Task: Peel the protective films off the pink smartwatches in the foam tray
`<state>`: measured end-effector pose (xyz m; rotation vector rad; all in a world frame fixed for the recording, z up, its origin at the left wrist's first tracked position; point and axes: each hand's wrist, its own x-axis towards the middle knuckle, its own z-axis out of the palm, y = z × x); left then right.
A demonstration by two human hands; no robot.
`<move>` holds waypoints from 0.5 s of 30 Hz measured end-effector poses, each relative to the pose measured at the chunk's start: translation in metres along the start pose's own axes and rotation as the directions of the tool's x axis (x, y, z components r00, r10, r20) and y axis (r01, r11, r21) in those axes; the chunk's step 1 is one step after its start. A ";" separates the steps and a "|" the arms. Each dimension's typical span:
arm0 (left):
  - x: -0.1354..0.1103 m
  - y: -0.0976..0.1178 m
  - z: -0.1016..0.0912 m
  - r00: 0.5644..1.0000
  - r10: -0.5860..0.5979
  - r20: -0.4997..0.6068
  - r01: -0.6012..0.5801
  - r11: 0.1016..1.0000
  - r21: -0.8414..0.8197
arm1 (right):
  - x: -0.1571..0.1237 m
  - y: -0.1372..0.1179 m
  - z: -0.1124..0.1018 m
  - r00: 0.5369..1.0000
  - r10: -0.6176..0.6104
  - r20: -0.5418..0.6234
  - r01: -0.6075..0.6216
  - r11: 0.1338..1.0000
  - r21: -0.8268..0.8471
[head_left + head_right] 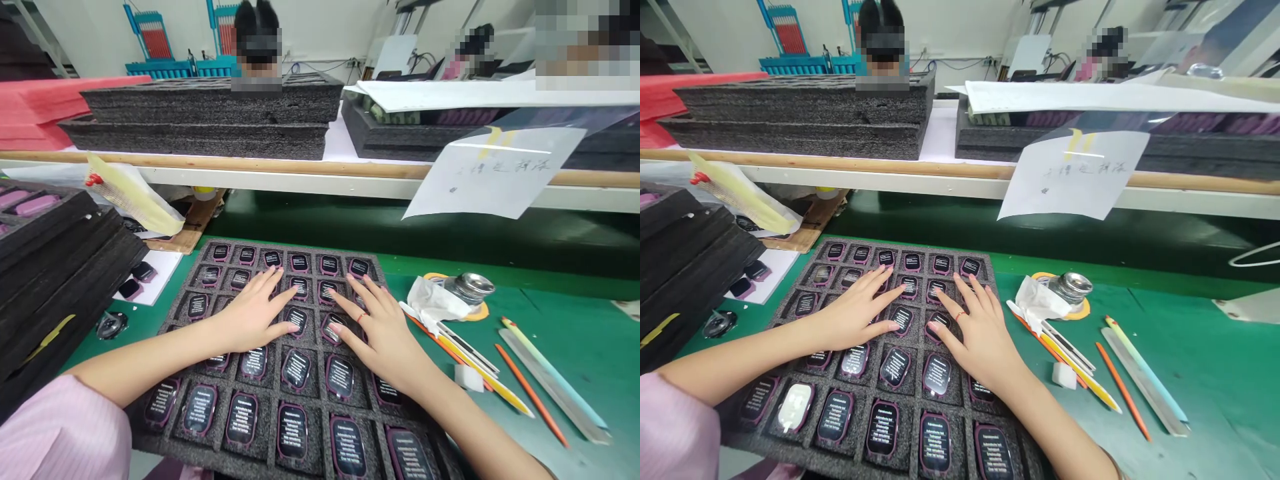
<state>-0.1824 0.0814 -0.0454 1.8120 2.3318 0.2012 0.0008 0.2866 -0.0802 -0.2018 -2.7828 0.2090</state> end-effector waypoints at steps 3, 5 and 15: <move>0.005 0.001 0.003 1.000 -0.006 -0.005 0.006 1.000 0.003 | -0.008 0.005 -0.004 0.999 0.018 -0.032 -0.017 0.998 0.053; 0.005 0.001 0.004 1.000 -0.017 -0.021 0.017 1.000 0.015 | -0.015 0.010 -0.003 0.997 0.053 -0.057 -0.048 0.994 0.095; -0.013 -0.001 -0.005 0.997 -0.059 -0.059 0.063 0.996 0.060 | -0.038 0.039 0.014 0.964 0.202 -0.174 -0.159 0.959 0.233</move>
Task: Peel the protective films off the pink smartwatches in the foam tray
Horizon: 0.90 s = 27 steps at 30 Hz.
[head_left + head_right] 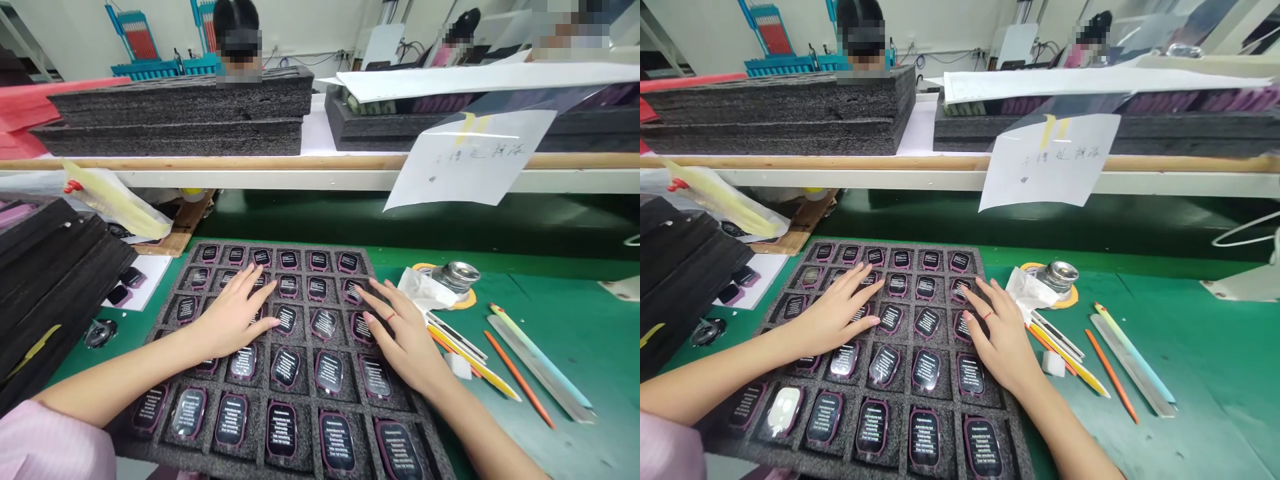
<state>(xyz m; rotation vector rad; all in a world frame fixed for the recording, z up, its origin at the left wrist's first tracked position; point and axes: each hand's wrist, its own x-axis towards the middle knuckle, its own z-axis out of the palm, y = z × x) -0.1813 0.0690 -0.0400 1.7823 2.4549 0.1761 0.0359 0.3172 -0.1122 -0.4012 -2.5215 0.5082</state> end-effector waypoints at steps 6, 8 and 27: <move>-0.007 0.009 -0.004 0.999 0.050 0.012 -0.050 0.999 -0.021 | 0.002 -0.003 0.000 0.999 0.032 0.027 -0.031 0.999 -0.023; -0.015 0.013 -0.008 0.998 0.056 0.029 -0.055 0.998 -0.031 | 0.003 -0.005 -0.002 0.998 0.053 0.034 -0.052 0.998 -0.029; -0.081 0.046 0.003 0.945 0.279 0.172 -0.276 0.960 -0.038 | 0.000 -0.009 -0.008 0.950 0.246 0.191 -0.295 0.910 0.293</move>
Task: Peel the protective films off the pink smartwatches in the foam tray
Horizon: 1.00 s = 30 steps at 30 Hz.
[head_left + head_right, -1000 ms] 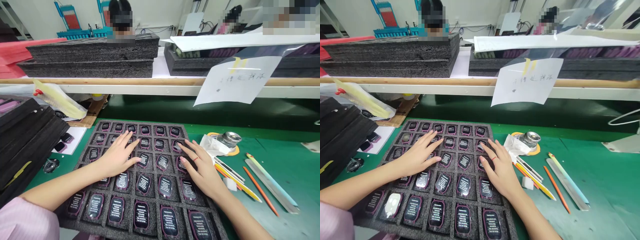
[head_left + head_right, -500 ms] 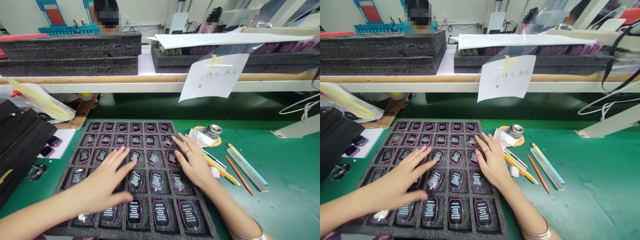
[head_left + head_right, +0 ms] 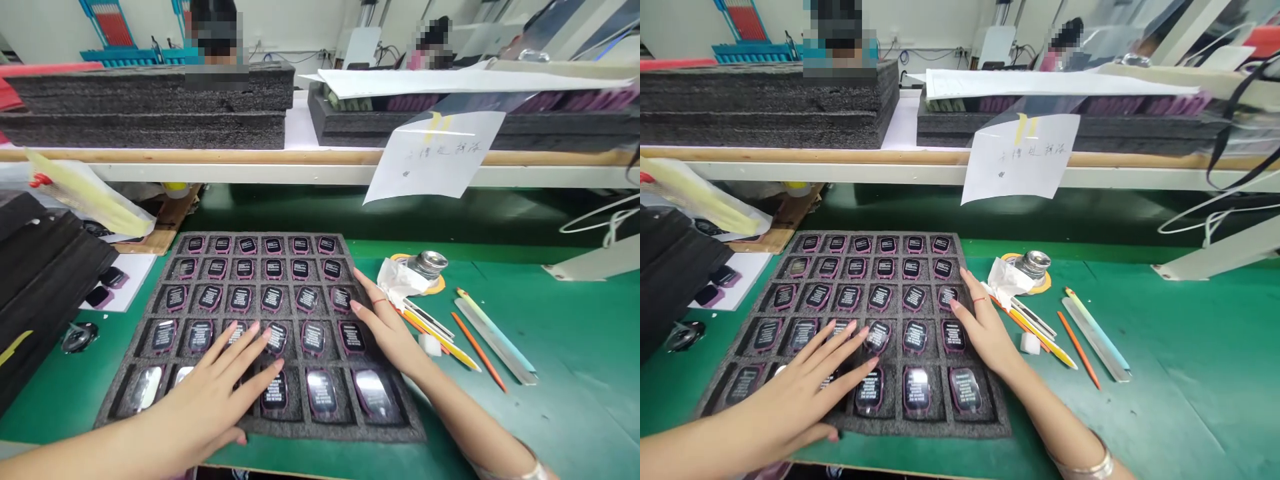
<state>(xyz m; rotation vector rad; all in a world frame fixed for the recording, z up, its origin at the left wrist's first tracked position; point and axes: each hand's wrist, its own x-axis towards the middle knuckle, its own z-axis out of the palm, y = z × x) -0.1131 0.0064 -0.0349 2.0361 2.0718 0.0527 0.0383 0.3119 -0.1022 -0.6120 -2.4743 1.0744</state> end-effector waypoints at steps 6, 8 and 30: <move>0.016 -0.021 -0.005 0.989 -0.100 -0.106 0.096 0.994 -0.048 | 0.024 -0.017 0.007 0.990 -0.140 0.018 0.141 0.983 -0.119; 0.023 -0.031 -0.008 0.981 -0.142 -0.134 0.126 0.985 -0.115 | 0.022 -0.029 0.013 0.971 -0.233 0.055 0.240 0.944 -0.228; 0.061 -0.055 -0.001 0.919 -0.285 -0.274 0.287 0.957 -0.033 | -0.004 0.002 0.006 0.977 -0.201 -0.064 0.170 0.930 -0.326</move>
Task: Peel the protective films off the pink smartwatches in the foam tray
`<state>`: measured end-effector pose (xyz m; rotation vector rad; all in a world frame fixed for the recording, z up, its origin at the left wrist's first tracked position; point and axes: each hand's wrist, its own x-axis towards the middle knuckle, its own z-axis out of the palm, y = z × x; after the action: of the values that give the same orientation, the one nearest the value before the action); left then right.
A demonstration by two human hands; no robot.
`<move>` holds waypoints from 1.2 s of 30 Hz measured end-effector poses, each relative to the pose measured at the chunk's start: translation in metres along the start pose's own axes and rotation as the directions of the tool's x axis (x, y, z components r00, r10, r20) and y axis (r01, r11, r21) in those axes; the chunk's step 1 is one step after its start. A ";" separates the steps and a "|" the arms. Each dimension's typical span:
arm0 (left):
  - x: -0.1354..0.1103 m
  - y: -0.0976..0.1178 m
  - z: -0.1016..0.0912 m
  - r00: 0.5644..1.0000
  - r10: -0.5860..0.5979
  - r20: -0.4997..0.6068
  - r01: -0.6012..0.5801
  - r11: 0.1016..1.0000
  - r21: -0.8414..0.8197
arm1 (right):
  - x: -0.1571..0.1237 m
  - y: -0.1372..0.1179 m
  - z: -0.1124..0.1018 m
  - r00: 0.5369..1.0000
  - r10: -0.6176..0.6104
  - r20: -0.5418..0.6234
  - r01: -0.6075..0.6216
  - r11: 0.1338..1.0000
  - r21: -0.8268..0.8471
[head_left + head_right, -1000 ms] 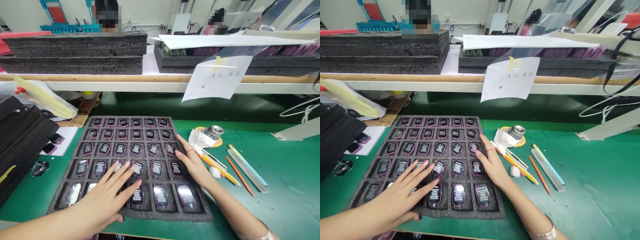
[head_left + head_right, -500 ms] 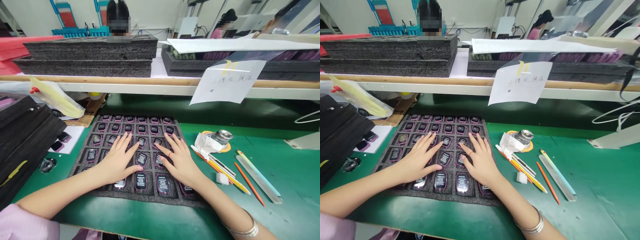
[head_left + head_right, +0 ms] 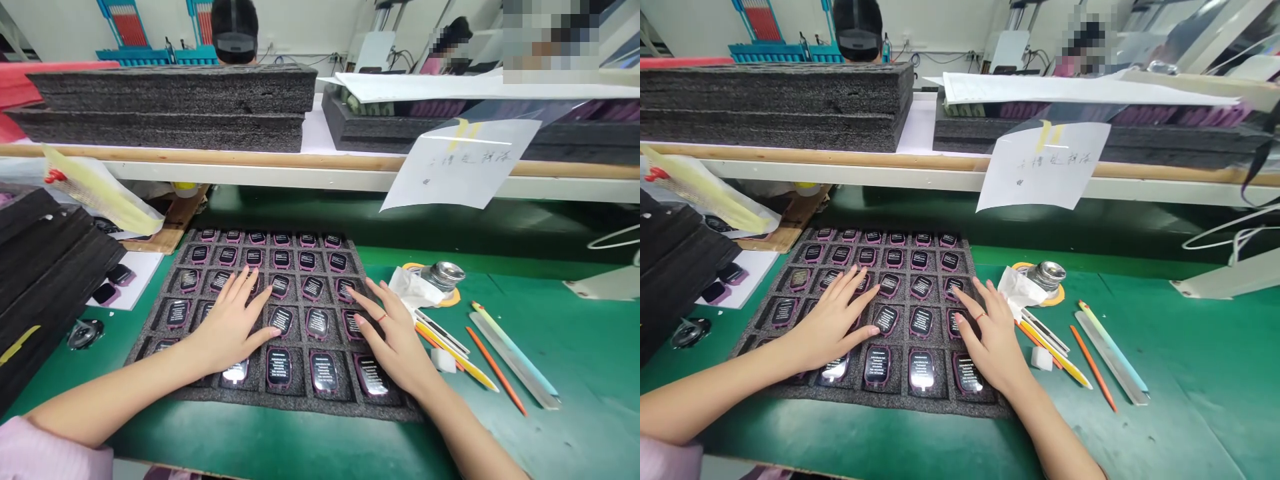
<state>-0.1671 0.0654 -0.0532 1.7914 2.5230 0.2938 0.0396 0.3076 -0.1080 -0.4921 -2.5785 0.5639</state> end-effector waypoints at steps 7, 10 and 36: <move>0.003 0.008 -0.001 0.999 0.012 0.039 -0.013 1.000 0.006 | 0.028 -0.038 0.004 0.977 -0.148 0.156 0.169 0.977 -0.131; 0.003 0.009 -0.003 1.000 0.011 0.029 -0.011 1.000 0.003 | 0.034 -0.044 0.006 0.968 -0.155 0.197 0.186 0.971 -0.149; -0.040 0.017 -0.002 0.990 0.123 -0.070 -0.123 0.992 0.013 | -0.014 -0.029 -0.020 0.996 -0.073 -0.051 0.075 0.996 0.049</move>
<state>-0.1382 0.0334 -0.0516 1.9784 2.4673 0.3565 0.0546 0.2825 -0.0831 -0.3867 -2.5172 0.5831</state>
